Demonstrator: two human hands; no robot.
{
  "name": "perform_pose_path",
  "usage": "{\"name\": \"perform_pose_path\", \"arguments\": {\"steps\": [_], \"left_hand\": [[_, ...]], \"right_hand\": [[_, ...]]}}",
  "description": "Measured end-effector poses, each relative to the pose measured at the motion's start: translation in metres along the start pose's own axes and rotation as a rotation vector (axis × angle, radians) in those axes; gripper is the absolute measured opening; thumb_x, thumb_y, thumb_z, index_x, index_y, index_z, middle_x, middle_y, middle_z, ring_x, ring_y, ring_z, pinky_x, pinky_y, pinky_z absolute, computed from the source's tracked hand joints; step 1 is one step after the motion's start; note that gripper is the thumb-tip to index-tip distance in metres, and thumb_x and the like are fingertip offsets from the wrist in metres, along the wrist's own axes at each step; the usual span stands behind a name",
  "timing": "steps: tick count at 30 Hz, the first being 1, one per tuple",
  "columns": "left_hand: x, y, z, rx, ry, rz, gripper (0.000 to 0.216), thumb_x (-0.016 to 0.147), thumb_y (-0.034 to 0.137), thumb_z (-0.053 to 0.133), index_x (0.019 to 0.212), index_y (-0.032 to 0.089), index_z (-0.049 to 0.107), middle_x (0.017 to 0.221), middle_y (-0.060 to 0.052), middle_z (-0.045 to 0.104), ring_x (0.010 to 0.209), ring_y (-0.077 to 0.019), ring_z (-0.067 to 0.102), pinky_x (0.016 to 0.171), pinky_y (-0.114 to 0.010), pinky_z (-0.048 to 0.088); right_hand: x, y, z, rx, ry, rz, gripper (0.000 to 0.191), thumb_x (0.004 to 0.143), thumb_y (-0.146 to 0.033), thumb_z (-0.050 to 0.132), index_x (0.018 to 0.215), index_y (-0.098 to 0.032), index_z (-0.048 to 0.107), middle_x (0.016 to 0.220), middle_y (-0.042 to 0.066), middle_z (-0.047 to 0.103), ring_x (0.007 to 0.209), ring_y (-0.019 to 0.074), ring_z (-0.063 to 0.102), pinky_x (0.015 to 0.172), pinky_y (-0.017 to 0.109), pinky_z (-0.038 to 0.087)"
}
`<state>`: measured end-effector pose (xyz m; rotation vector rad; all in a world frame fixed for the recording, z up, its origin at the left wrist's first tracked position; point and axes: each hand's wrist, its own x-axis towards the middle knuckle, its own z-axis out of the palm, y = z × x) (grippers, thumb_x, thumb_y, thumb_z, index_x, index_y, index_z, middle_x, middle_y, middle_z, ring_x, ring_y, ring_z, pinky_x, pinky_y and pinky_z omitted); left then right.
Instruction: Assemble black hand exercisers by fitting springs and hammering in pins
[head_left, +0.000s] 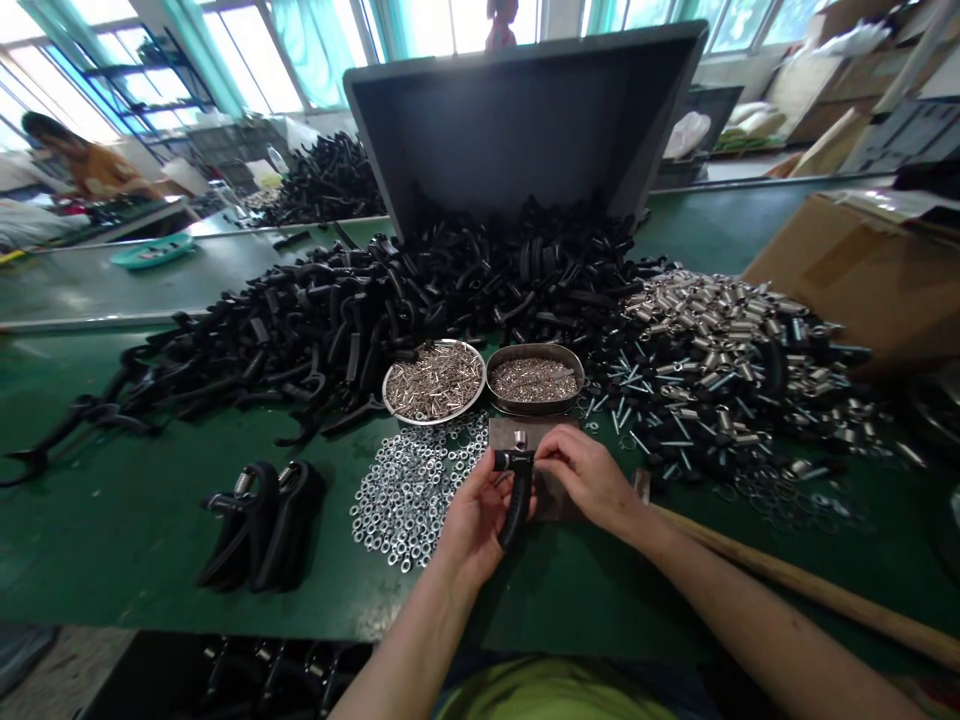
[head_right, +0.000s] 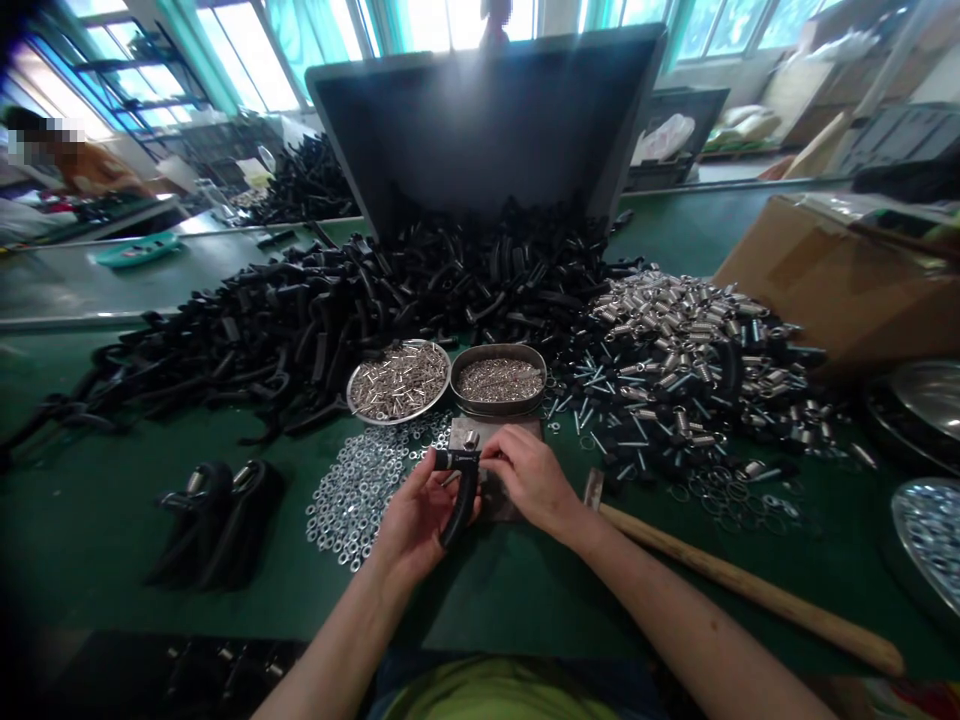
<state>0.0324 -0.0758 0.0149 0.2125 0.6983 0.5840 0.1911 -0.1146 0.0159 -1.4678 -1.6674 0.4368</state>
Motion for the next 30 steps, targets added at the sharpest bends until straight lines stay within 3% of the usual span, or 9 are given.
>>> {"name": "perform_pose_path", "arguments": {"steps": [6,9,12,16,19,22,25,27,30], "left_hand": [[0.005,0.002,-0.006,0.285,-0.009,0.112,0.042,0.073,0.040,0.069,0.104,0.013,0.065,0.083,-0.006,0.068,0.073,-0.0158,0.064,0.075,-0.030,0.052],[0.009,0.011,-0.007,0.725,-0.097,0.210,0.054,0.068,0.039,0.072,0.116,0.016,0.062,0.103,-0.008,0.068,0.096,-0.0231,0.062,0.091,-0.036,0.044],[0.013,0.015,-0.008,1.342,-0.115,0.434,0.061,0.064,0.040,0.075,0.119,0.018,0.060,0.110,-0.009,0.065,0.106,-0.0279,0.056,0.095,-0.042,0.040],[0.013,0.005,-0.014,1.914,-0.188,0.752,0.062,0.070,0.045,0.070,0.123,0.017,0.054,0.106,-0.010,0.063,0.101,-0.0279,0.054,0.092,-0.044,0.041],[0.011,-0.006,-0.021,2.058,-0.176,0.852,0.061,0.072,0.043,0.069,0.124,0.015,0.050,0.107,-0.010,0.062,0.100,-0.0274,0.053,0.090,-0.045,0.041],[0.011,-0.012,-0.026,2.041,-0.027,0.865,0.063,0.064,0.043,0.076,0.115,0.016,0.053,0.105,-0.009,0.062,0.099,-0.0267,0.053,0.088,-0.042,0.043],[0.013,-0.012,-0.026,2.021,0.081,0.833,0.057,0.057,0.045,0.079,0.102,0.018,0.058,0.101,-0.008,0.060,0.096,-0.0265,0.053,0.085,-0.041,0.044],[0.013,-0.009,-0.023,2.033,0.078,0.805,0.056,0.057,0.047,0.079,0.100,0.018,0.060,0.100,-0.009,0.059,0.095,-0.0270,0.053,0.084,-0.041,0.043],[0.013,-0.006,-0.019,2.048,0.046,0.769,0.056,0.056,0.049,0.078,0.100,0.018,0.061,0.099,-0.009,0.059,0.095,-0.0275,0.053,0.083,-0.041,0.043]], "right_hand": [[-0.004,0.013,-0.001,-0.129,0.018,-0.075,0.011,0.087,-0.016,0.054,0.076,-0.019,0.052,0.077,0.002,0.057,0.074,0.0152,0.054,0.067,0.026,0.042],[-0.004,0.027,-0.008,-0.432,-0.043,-0.321,0.010,0.090,-0.022,0.050,0.084,-0.017,0.055,0.082,0.005,0.060,0.074,0.0162,0.053,0.063,0.027,0.039],[-0.002,0.040,-0.012,-0.746,-0.152,-0.645,0.018,0.093,-0.017,0.043,0.085,-0.017,0.059,0.077,0.004,0.061,0.069,0.0160,0.049,0.058,0.029,0.031],[-0.002,0.046,-0.013,-0.861,-0.202,-0.763,0.021,0.093,-0.016,0.042,0.081,-0.018,0.060,0.067,0.001,0.057,0.063,0.0147,0.046,0.056,0.030,0.027],[-0.009,0.039,-0.022,-0.886,-0.263,-0.658,0.017,0.092,-0.017,0.044,0.092,-0.018,0.060,0.074,0.003,0.059,0.068,0.0155,0.050,0.057,0.030,0.030],[-0.035,0.032,-0.045,-0.890,-0.267,-0.338,0.014,0.091,-0.020,0.048,0.099,-0.017,0.059,0.085,0.006,0.062,0.076,0.0178,0.054,0.061,0.028,0.037],[-0.085,0.040,-0.074,-0.846,-0.232,0.019,0.022,0.088,-0.033,0.052,0.103,-0.018,0.056,0.096,0.008,0.061,0.084,0.0205,0.058,0.062,0.028,0.043],[-0.121,0.052,-0.088,-0.827,-0.221,0.181,0.029,0.084,-0.046,0.053,0.096,-0.019,0.057,0.090,0.008,0.061,0.079,0.0227,0.060,0.058,0.030,0.045],[-0.154,0.060,-0.096,-0.774,-0.144,0.358,0.030,0.086,-0.047,0.045,0.082,-0.020,0.056,0.078,0.008,0.062,0.070,0.0237,0.062,0.060,0.034,0.048]]}}
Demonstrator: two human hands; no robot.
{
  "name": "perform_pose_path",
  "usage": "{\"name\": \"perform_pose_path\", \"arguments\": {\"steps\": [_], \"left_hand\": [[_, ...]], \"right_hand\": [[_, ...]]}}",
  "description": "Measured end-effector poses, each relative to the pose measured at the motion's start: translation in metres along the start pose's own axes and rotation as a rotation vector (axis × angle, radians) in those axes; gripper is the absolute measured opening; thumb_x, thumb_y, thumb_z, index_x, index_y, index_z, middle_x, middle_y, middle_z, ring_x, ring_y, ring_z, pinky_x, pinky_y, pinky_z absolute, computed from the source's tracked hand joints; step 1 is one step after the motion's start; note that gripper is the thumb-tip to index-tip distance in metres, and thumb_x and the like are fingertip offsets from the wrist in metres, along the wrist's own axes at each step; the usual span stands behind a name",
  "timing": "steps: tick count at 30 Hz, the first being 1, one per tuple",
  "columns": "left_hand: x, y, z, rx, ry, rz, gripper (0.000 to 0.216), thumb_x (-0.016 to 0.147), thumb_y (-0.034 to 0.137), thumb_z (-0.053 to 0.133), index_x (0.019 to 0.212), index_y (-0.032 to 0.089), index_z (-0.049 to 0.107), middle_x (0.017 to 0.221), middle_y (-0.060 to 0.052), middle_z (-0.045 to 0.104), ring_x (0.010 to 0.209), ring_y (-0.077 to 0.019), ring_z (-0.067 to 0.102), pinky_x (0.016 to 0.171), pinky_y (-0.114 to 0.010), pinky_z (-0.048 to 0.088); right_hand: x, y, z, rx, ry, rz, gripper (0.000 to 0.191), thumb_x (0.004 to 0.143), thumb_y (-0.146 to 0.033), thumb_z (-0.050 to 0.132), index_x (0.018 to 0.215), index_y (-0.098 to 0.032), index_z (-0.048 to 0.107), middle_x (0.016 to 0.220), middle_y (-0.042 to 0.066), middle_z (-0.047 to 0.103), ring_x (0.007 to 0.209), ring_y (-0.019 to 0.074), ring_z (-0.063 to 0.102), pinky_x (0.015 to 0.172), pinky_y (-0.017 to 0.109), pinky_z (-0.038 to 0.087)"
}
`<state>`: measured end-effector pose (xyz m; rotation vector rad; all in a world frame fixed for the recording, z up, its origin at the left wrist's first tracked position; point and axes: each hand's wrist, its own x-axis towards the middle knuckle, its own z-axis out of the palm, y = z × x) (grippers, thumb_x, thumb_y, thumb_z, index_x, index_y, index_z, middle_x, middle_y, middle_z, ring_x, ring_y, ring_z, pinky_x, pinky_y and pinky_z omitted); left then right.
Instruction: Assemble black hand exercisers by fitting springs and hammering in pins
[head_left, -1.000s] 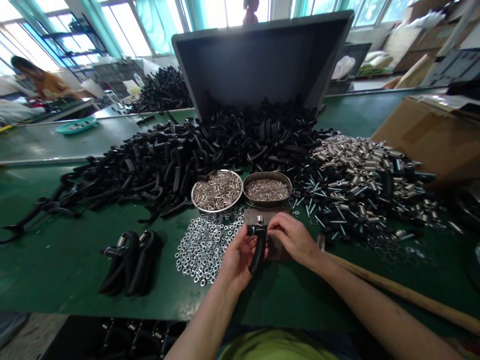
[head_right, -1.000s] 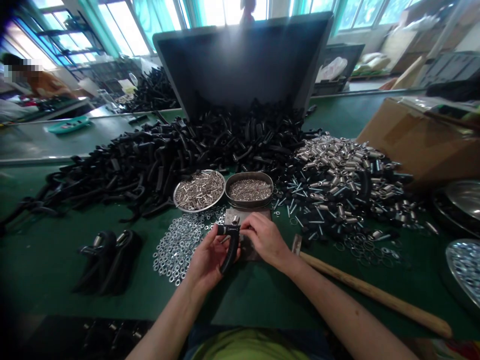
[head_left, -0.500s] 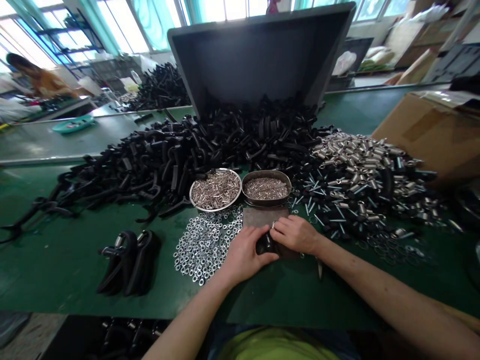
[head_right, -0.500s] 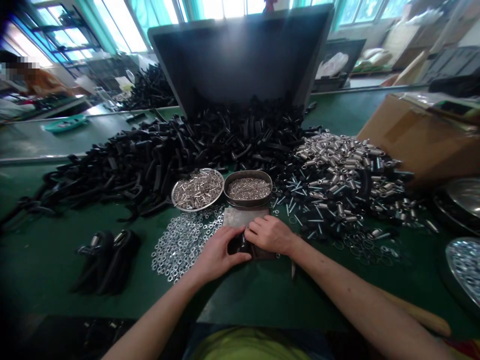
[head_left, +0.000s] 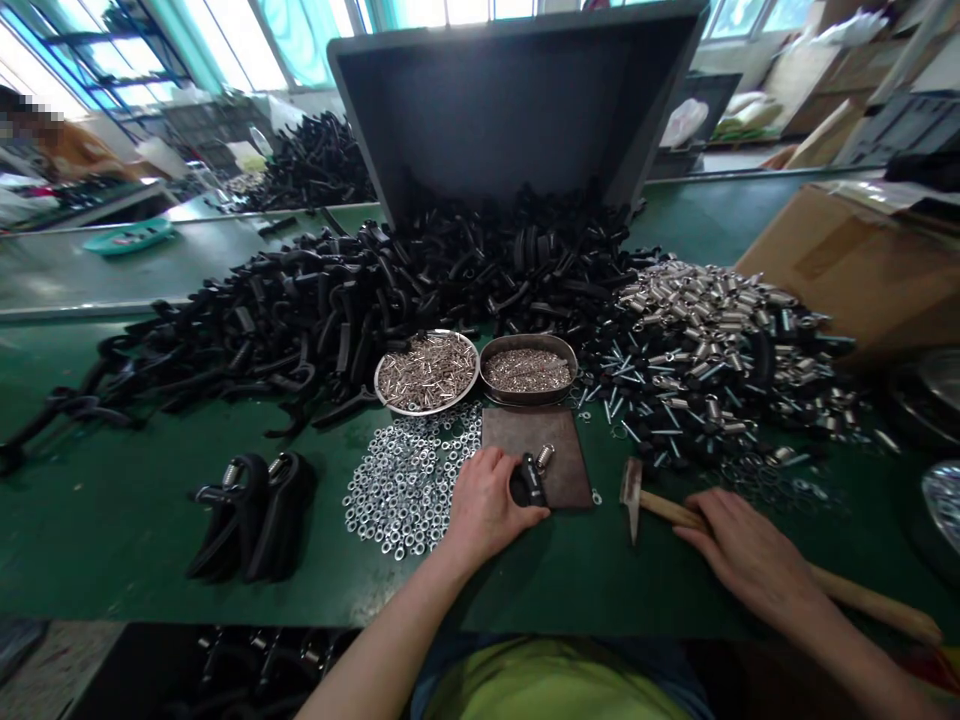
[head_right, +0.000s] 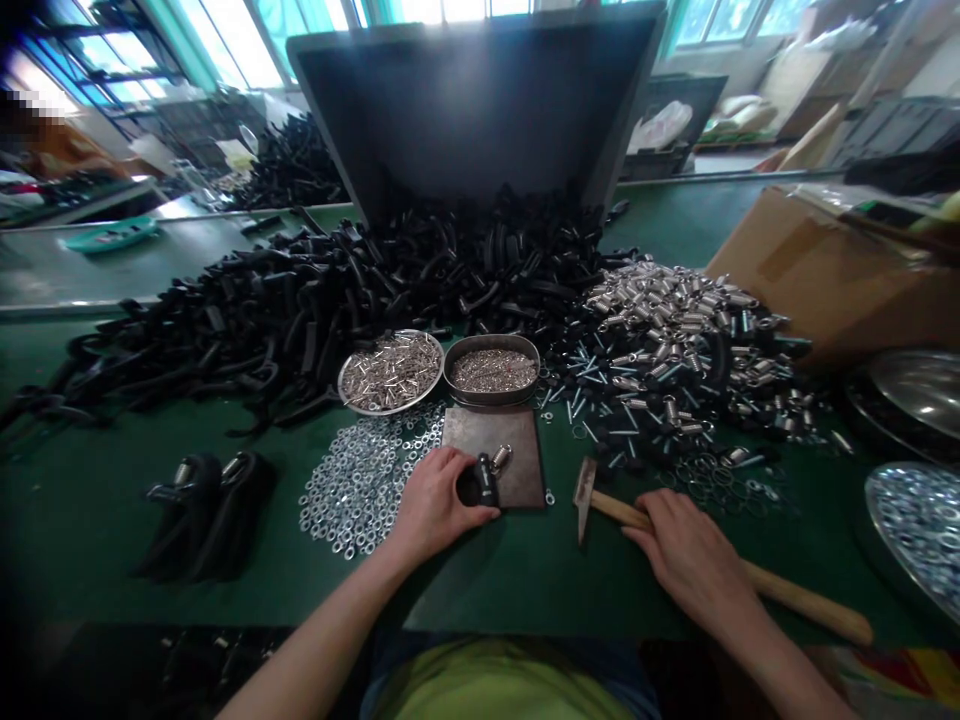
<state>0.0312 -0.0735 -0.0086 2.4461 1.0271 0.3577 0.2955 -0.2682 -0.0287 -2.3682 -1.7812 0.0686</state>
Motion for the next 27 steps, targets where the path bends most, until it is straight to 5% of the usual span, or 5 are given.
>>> {"name": "perform_pose_path", "arguments": {"steps": [4,11,14,19,27], "left_hand": [[0.002,0.001,-0.002,-0.015,-0.001,-0.006,0.052,0.056,0.046,0.078,0.098,0.020,0.063,0.097,-0.008,0.059,0.094,-0.0276,0.053,0.084,-0.041,0.041],[0.001,0.002,0.000,-0.007,0.026,-0.002,0.051,0.054,0.044,0.079,0.096,0.019,0.064,0.096,-0.008,0.059,0.093,-0.0271,0.053,0.082,-0.039,0.041],[0.000,0.002,0.001,-0.005,0.040,0.006,0.050,0.054,0.043,0.079,0.095,0.018,0.064,0.096,-0.009,0.059,0.093,-0.0273,0.053,0.082,-0.039,0.042],[0.000,0.001,0.003,-0.015,0.042,-0.010,0.052,0.054,0.045,0.079,0.096,0.018,0.064,0.098,-0.009,0.059,0.094,-0.0283,0.053,0.083,-0.041,0.041],[0.000,0.006,-0.001,-0.002,0.024,-0.026,0.051,0.054,0.044,0.079,0.095,0.017,0.062,0.098,-0.010,0.058,0.095,-0.0288,0.052,0.083,-0.041,0.040]], "right_hand": [[0.010,-0.036,-0.022,0.238,-0.014,0.135,0.027,0.089,-0.043,0.039,0.092,-0.022,0.057,0.078,0.004,0.068,0.062,0.0211,0.065,0.053,0.031,0.048],[0.058,-0.113,-0.039,0.377,0.128,-0.163,0.036,0.091,-0.023,0.033,0.122,-0.021,0.052,0.095,0.008,0.070,0.076,0.0200,0.068,0.068,0.031,0.053],[0.063,-0.119,-0.039,0.285,0.009,-0.227,0.034,0.090,-0.021,0.035,0.119,-0.022,0.055,0.105,0.007,0.069,0.082,0.0213,0.068,0.070,0.034,0.054],[0.056,-0.124,-0.056,0.414,0.341,-0.170,0.034,0.093,-0.024,0.031,0.120,-0.021,0.051,0.099,0.010,0.069,0.083,0.0207,0.067,0.070,0.031,0.053],[0.048,-0.093,-0.004,0.048,0.036,-0.136,0.038,0.096,-0.027,0.030,0.127,-0.022,0.051,0.107,0.007,0.068,0.073,0.0196,0.067,0.060,0.031,0.051]]}}
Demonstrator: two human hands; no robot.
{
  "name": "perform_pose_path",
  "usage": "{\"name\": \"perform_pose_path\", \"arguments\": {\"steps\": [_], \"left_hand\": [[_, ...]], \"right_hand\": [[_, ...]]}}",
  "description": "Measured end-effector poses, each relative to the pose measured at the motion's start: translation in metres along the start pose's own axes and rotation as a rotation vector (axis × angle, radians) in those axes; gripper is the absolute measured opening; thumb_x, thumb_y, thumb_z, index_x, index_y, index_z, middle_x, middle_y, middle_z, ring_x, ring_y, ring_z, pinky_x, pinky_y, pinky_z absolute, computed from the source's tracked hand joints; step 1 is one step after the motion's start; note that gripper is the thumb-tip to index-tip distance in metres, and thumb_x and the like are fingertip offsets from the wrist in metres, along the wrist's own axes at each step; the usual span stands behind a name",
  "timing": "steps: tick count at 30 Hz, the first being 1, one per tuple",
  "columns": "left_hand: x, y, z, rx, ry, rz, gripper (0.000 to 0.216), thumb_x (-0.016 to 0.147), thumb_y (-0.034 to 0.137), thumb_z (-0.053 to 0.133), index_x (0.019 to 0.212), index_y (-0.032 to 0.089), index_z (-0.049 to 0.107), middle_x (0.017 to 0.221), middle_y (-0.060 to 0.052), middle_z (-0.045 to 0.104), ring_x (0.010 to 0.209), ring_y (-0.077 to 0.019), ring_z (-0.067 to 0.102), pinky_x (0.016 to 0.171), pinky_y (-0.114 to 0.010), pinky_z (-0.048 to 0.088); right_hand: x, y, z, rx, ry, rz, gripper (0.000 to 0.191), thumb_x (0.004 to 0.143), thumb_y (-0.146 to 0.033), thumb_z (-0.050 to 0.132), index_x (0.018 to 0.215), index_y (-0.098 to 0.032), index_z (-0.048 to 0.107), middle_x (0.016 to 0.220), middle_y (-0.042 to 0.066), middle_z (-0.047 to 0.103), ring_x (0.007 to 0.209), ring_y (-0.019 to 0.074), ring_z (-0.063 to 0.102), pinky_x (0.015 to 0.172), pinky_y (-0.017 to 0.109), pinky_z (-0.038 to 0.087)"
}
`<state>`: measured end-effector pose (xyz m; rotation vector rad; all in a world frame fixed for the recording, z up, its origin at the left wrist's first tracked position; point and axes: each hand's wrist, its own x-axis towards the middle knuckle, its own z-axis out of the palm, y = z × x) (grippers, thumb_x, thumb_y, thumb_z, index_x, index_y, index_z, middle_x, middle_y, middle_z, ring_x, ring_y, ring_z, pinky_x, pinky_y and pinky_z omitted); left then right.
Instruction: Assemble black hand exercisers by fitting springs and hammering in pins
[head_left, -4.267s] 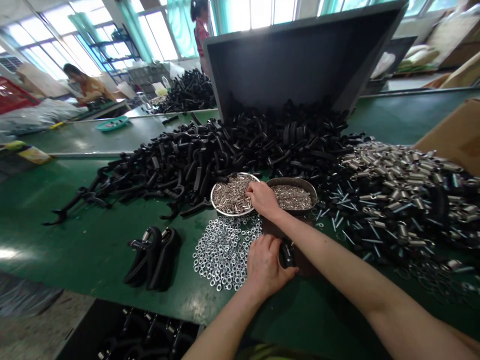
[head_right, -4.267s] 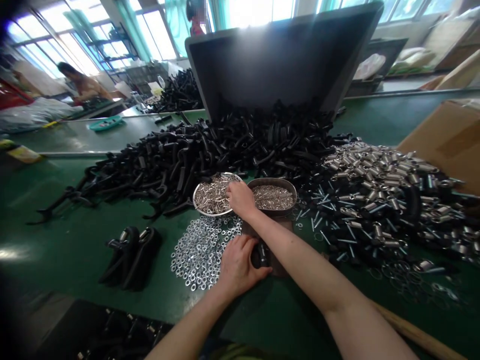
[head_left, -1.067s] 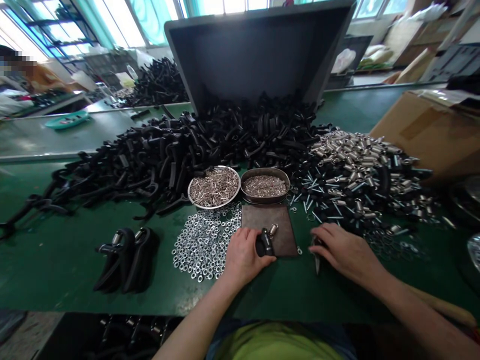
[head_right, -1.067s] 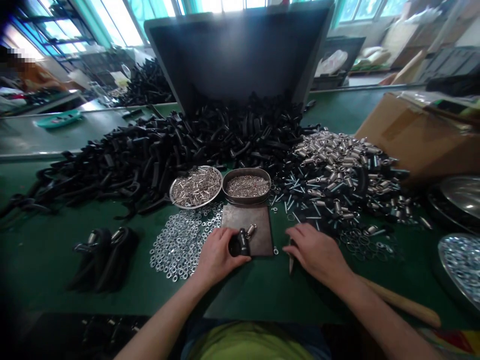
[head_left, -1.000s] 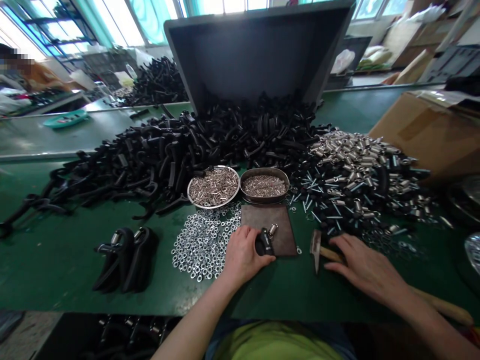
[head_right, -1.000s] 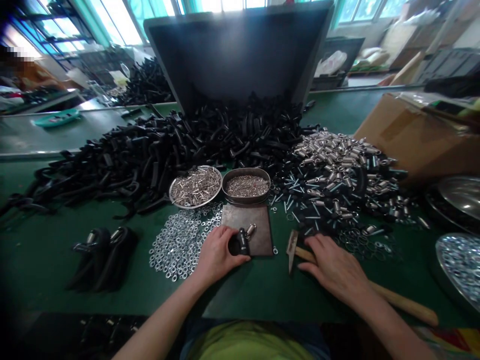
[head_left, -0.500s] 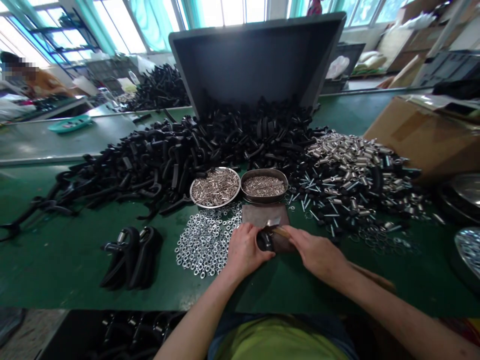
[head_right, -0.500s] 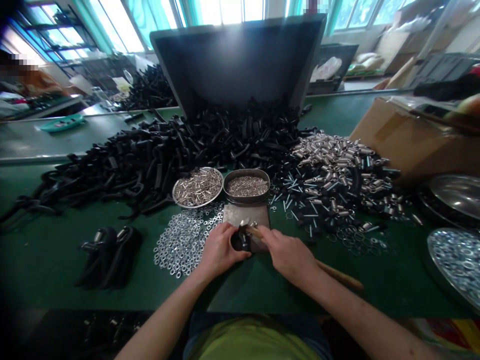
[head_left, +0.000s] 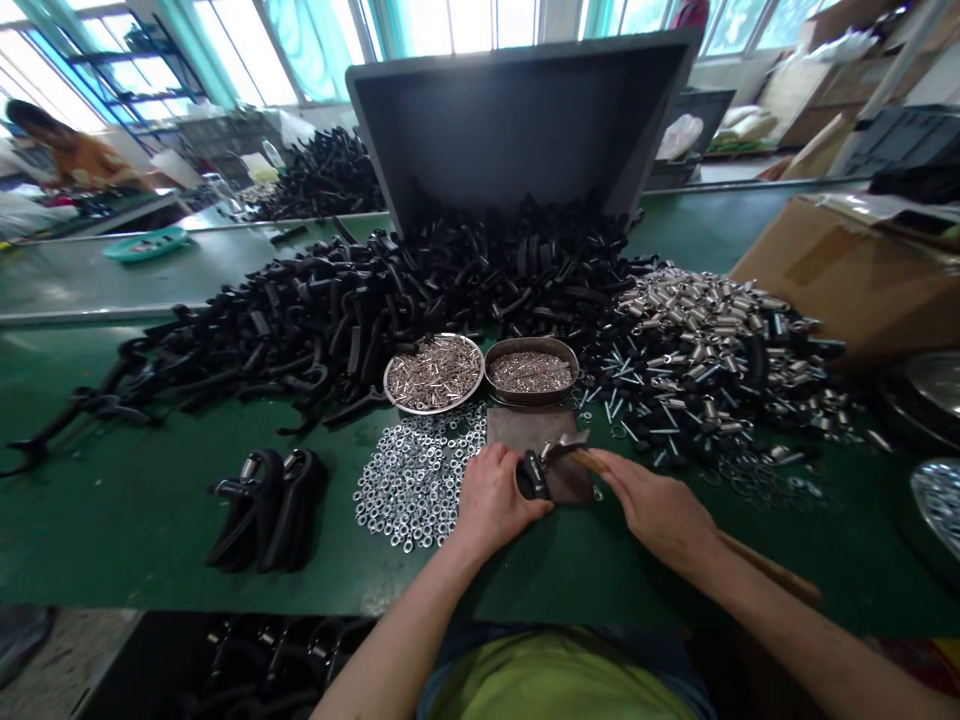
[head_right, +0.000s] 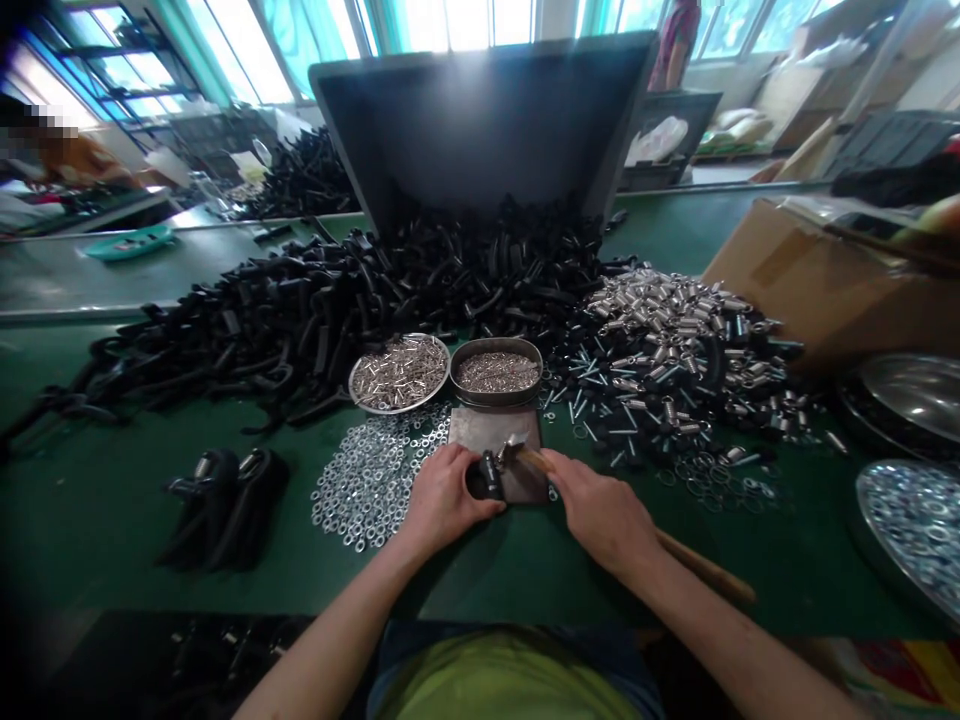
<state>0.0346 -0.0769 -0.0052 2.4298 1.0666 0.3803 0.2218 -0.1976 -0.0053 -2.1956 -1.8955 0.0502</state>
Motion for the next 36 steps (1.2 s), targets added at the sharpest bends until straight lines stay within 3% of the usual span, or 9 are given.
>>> {"name": "perform_pose_path", "arguments": {"steps": [5,8,12,16,20,23,28,32,36], "left_hand": [[0.000,-0.001,0.001,-0.111,0.040,-0.064,0.050,0.055,0.042,0.080,0.094,0.019,0.058,0.098,-0.007,0.056,0.095,-0.0267,0.051,0.083,-0.039,0.039],[-0.001,0.003,0.001,-0.377,0.138,-0.206,0.053,0.057,0.045,0.079,0.096,0.019,0.054,0.097,-0.006,0.056,0.091,-0.0241,0.052,0.080,-0.036,0.040],[-0.010,0.024,0.003,-0.784,0.178,-0.315,0.055,0.061,0.045,0.077,0.102,0.019,0.051,0.098,-0.008,0.058,0.089,-0.0227,0.055,0.079,-0.034,0.041],[-0.017,0.033,0.002,-0.834,0.065,-0.113,0.048,0.067,0.028,0.073,0.111,0.019,0.055,0.106,-0.009,0.059,0.096,-0.0240,0.055,0.085,-0.036,0.043],[0.007,-0.013,-0.039,-0.471,0.076,0.071,0.033,0.077,0.022,0.061,0.110,0.023,0.061,0.108,-0.009,0.059,0.098,-0.0234,0.055,0.087,-0.037,0.045],[0.044,-0.079,-0.099,0.077,0.286,-0.139,0.031,0.084,0.013,0.045,0.106,0.025,0.065,0.112,-0.006,0.059,0.102,-0.0198,0.053,0.090,-0.033,0.042],[0.083,-0.171,-0.185,0.272,0.309,-0.384,0.024,0.075,0.005,0.051,0.075,0.018,0.071,0.099,-0.012,0.059,0.106,-0.0274,0.046,0.088,-0.038,0.039],[0.085,-0.196,-0.203,0.292,0.271,-0.446,0.017,0.069,0.005,0.058,0.059,0.018,0.064,0.085,-0.010,0.061,0.099,-0.0257,0.050,0.084,-0.035,0.039],[0.076,-0.186,-0.200,0.270,0.385,-0.461,0.007,0.079,0.020,0.054,0.082,0.017,0.061,0.096,-0.011,0.063,0.102,-0.0262,0.052,0.086,-0.036,0.039]], "right_hand": [[-0.030,0.035,0.006,-0.289,0.146,0.063,0.039,0.095,-0.031,0.035,0.125,-0.017,0.056,0.084,0.008,0.068,0.069,0.0229,0.064,0.054,0.032,0.046],[-0.030,0.036,0.006,-0.315,0.189,0.041,0.037,0.093,-0.031,0.037,0.113,-0.013,0.063,0.087,0.013,0.066,0.081,0.0302,0.062,0.064,0.040,0.047],[-0.005,-0.003,0.003,0.140,0.246,-0.039,0.040,0.092,-0.034,0.038,0.125,-0.016,0.052,0.101,0.013,0.066,0.089,0.0262,0.063,0.076,0.040,0.051],[0.026,-0.044,0.000,0.450,0.266,-0.064,0.034,0.090,-0.034,0.040,0.118,-0.021,0.055,0.103,0.009,0.068,0.091,0.0223,0.066,0.078,0.035,0.054],[0.038,-0.031,0.002,0.327,0.204,-0.068,0.029,0.090,-0.033,0.039,0.099,-0.024,0.065,0.100,0.006,0.071,0.089,0.0235,0.068,0.076,0.035,0.055],[0.035,-0.008,0.008,0.101,0.094,-0.071,0.029,0.087,-0.034,0.040,0.094,-0.027,0.067,0.092,0.003,0.073,0.072,0.0249,0.070,0.056,0.036,0.055],[0.028,-0.006,0.015,-0.100,0.092,-0.109,0.028,0.085,-0.030,0.038,0.086,-0.027,0.067,0.083,0.002,0.073,0.062,0.0231,0.069,0.045,0.033,0.050],[0.028,-0.017,0.012,-0.148,0.089,-0.107,0.029,0.085,-0.027,0.037,0.083,-0.027,0.066,0.081,0.002,0.073,0.062,0.0225,0.068,0.045,0.031,0.047],[0.028,-0.012,0.007,-0.010,0.012,-0.001,0.028,0.087,-0.029,0.038,0.088,-0.027,0.066,0.082,0.002,0.072,0.068,0.0228,0.069,0.052,0.031,0.048]]}}
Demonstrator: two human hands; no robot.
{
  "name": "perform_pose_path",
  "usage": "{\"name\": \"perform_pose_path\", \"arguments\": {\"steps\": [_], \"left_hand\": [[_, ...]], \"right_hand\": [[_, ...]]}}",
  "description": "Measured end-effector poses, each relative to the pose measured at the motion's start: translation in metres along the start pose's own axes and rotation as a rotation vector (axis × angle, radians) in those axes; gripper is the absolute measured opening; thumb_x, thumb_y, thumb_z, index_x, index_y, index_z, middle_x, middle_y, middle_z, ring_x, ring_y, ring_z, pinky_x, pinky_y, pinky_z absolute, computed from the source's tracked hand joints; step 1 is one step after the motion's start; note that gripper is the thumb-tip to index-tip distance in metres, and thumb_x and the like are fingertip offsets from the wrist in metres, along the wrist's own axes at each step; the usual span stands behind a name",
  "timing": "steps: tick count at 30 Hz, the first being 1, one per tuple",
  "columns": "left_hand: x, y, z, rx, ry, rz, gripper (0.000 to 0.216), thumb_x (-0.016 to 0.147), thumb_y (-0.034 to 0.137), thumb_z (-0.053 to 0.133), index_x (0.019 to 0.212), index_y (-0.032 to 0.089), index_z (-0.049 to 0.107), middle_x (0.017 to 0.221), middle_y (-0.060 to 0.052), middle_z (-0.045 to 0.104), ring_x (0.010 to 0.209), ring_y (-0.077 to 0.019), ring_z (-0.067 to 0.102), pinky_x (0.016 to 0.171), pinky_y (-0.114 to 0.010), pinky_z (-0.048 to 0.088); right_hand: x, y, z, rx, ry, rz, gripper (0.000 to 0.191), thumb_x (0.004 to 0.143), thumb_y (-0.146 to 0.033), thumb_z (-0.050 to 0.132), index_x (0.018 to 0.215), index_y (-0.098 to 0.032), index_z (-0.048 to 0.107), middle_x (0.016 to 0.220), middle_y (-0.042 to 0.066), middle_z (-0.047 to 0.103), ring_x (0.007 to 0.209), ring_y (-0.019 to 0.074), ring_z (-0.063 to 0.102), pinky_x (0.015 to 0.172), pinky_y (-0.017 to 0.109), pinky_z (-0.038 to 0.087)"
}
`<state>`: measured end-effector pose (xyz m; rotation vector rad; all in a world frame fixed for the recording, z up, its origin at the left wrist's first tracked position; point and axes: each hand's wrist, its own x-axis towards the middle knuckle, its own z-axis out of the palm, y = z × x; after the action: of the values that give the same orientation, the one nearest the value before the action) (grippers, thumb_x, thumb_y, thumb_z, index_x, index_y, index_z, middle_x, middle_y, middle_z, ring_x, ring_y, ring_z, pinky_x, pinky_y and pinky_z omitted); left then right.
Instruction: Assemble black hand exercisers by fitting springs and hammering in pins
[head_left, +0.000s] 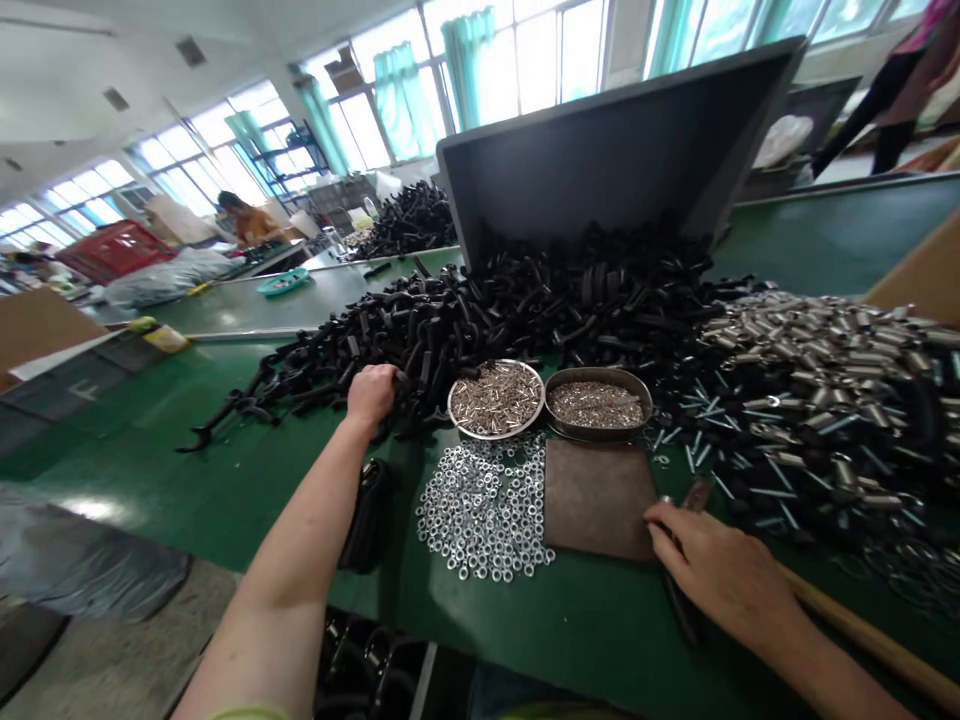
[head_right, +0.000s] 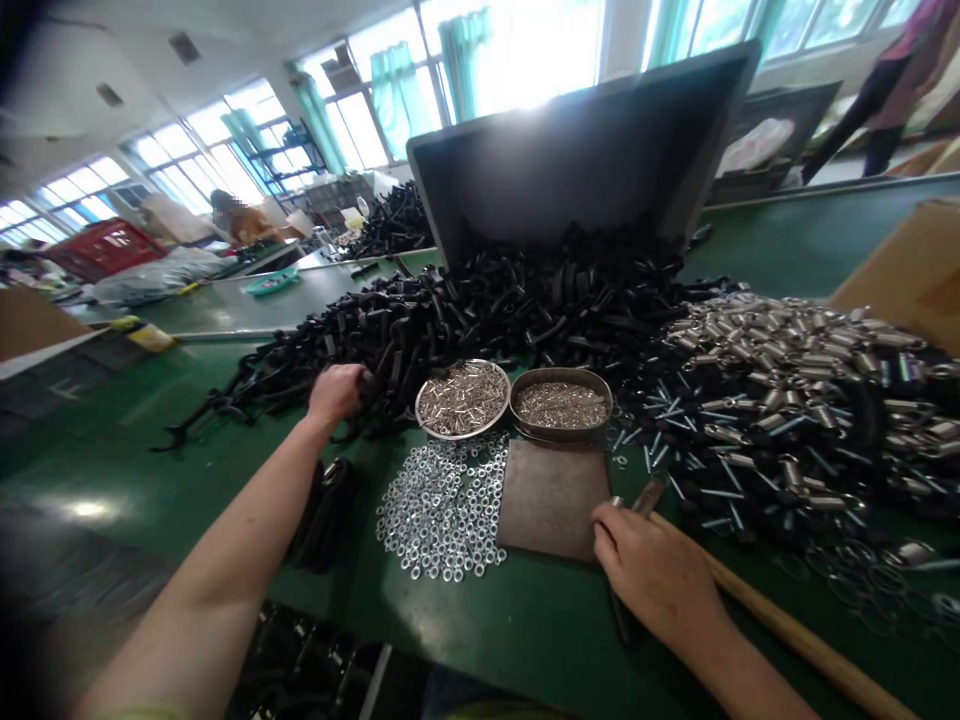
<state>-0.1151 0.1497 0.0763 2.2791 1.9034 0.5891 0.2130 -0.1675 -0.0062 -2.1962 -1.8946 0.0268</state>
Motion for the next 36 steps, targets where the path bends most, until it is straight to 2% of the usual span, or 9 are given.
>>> {"name": "perform_pose_path", "arguments": {"steps": [3,5,10,13,20,27,30,33,36], "left_hand": [[-0.036,0.024,0.001,-0.227,0.145,-0.047,0.028,0.091,0.041,0.037,0.101,0.017,0.048,0.093,-0.011,0.062,0.092,-0.0235,0.057,0.078,-0.035,0.044],[-0.078,0.052,0.006,-0.770,0.158,-0.048,0.033,0.091,0.050,0.031,0.102,0.020,0.040,0.078,-0.003,0.060,0.073,-0.0166,0.059,0.069,-0.029,0.047],[-0.200,0.130,0.026,-1.500,-0.607,-0.233,0.043,0.073,0.043,0.068,0.095,0.024,0.036,0.056,0.011,0.040,0.040,-0.0052,0.036,0.038,-0.016,0.031],[-0.239,0.158,0.030,-1.536,-0.785,-0.275,0.061,0.058,0.031,0.080,0.099,0.025,0.036,0.059,0.012,0.043,0.039,-0.0033,0.033,0.036,-0.015,0.025],[-0.248,0.176,0.021,-1.325,-0.679,-0.228,0.059,0.056,0.023,0.079,0.100,0.022,0.040,0.080,0.005,0.051,0.068,-0.0084,0.052,0.061,-0.019,0.044],[-0.243,0.169,0.036,-1.405,-0.854,-0.354,0.062,0.064,0.032,0.073,0.114,0.024,0.036,0.063,0.010,0.045,0.040,-0.0032,0.034,0.034,-0.014,0.023],[-0.240,0.167,0.038,-1.388,-0.841,-0.343,0.071,0.065,0.031,0.073,0.124,0.026,0.034,0.066,0.008,0.048,0.041,-0.0035,0.037,0.035,-0.014,0.026],[-0.238,0.163,0.038,-1.237,-0.619,-0.164,0.085,0.062,0.023,0.076,0.133,0.028,0.029,0.092,0.001,0.059,0.066,-0.0096,0.058,0.059,-0.021,0.048],[-0.236,0.158,0.040,-1.085,-0.528,0.009,0.096,0.063,0.018,0.075,0.141,0.030,0.020,0.110,-0.003,0.060,0.091,-0.0174,0.061,0.086,-0.032,0.048]], "right_hand": [[0.000,0.001,-0.006,0.296,-0.020,0.079,0.026,0.088,-0.034,0.042,0.091,-0.026,0.066,0.085,0.002,0.072,0.074,0.0227,0.068,0.062,0.032,0.051],[0.001,-0.008,-0.014,0.547,0.010,0.117,0.027,0.088,-0.037,0.044,0.092,-0.023,0.067,0.086,0.003,0.072,0.077,0.0215,0.068,0.065,0.031,0.051],[-0.002,-0.054,-0.038,0.966,0.144,0.173,0.027,0.088,-0.038,0.049,0.086,-0.018,0.068,0.074,0.004,0.070,0.066,0.0168,0.066,0.053,0.023,0.048],[-0.006,-0.072,-0.046,0.979,0.273,0.127,0.021,0.087,-0.032,0.052,0.080,-0.019,0.067,0.071,0.001,0.070,0.063,0.0142,0.065,0.057,0.021,0.049],[-0.012,-0.071,-0.046,0.764,0.403,-0.066,0.013,0.088,-0.022,0.053,0.080,-0.020,0.063,0.073,-0.001,0.071,0.066,0.0128,0.067,0.064,0.020,0.049],[-0.011,-0.051,-0.048,0.676,0.252,-0.323,0.018,0.090,-0.025,0.048,0.106,-0.020,0.057,0.089,0.004,0.067,0.080,0.0160,0.064,0.069,0.026,0.049],[-0.013,-0.045,-0.038,0.694,0.294,-0.236,0.017,0.090,-0.029,0.048,0.102,-0.020,0.056,0.085,0.006,0.065,0.077,0.0178,0.062,0.068,0.029,0.048],[-0.010,-0.043,-0.028,0.949,-0.006,0.117,0.032,0.093,-0.044,0.036,0.100,-0.019,0.055,0.062,0.000,0.056,0.055,0.0146,0.055,0.051,0.025,0.043],[0.001,-0.044,-0.025,1.214,-0.452,0.271,0.053,0.092,-0.058,0.024,0.101,-0.017,0.056,0.060,-0.001,0.054,0.051,0.0135,0.051,0.043,0.023,0.039]]}}
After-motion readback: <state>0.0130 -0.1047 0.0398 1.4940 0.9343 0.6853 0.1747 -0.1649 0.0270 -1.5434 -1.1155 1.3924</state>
